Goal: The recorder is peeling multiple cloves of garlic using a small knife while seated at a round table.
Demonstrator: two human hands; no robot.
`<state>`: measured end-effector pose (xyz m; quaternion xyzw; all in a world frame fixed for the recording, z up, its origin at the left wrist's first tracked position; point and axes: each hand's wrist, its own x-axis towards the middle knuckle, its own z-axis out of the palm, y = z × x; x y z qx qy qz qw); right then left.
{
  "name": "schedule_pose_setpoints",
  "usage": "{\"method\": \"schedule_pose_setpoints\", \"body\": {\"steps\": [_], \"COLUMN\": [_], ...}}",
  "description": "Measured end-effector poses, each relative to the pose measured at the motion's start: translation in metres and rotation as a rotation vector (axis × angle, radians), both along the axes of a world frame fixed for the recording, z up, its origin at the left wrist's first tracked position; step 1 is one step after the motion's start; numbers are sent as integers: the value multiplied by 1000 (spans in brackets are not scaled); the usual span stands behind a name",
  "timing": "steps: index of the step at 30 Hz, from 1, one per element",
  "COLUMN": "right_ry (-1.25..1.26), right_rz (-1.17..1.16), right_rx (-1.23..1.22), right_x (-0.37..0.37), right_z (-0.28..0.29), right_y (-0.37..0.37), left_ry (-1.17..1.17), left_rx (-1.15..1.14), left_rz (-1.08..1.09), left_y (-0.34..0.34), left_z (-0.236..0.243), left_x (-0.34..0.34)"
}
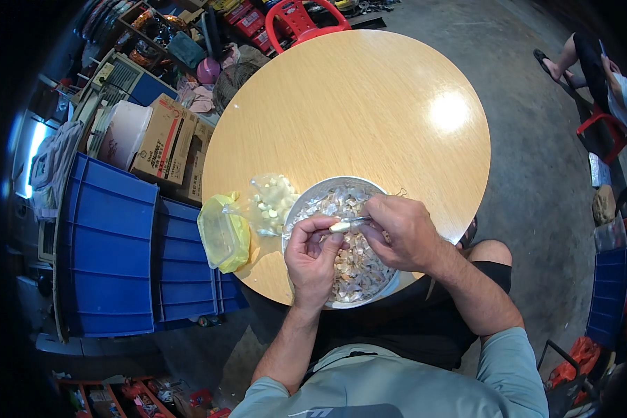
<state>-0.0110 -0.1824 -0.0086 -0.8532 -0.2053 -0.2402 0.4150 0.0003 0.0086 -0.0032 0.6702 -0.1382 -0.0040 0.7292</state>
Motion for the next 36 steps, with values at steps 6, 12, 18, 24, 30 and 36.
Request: {"method": "schedule_pose_setpoints", "body": {"steps": [6,12,18,24,30,36], "right_ry": [23,15,22,-9,14,64], "right_rz": [13,13,40,34,45,55], "right_rx": [8,-10,-2,2,-22,10], "right_x": [-3,-2,-3,-3,-4,-5], "right_z": [3,1,3,3,3,3], "right_y": [2,2,1,0,0,-2], "left_ry": [-42,-106,-142,-164,-159,-25], "left_rx": [7,61,94,148,176,49], "left_rz": [-78,-53,-59,-52,-90,-69], "left_y": [0,-2,-1,-1,2,-4], "left_z": [-1,0,3,5,4,3], "left_x": [0,-2,-3,-6,-6,-7]}}
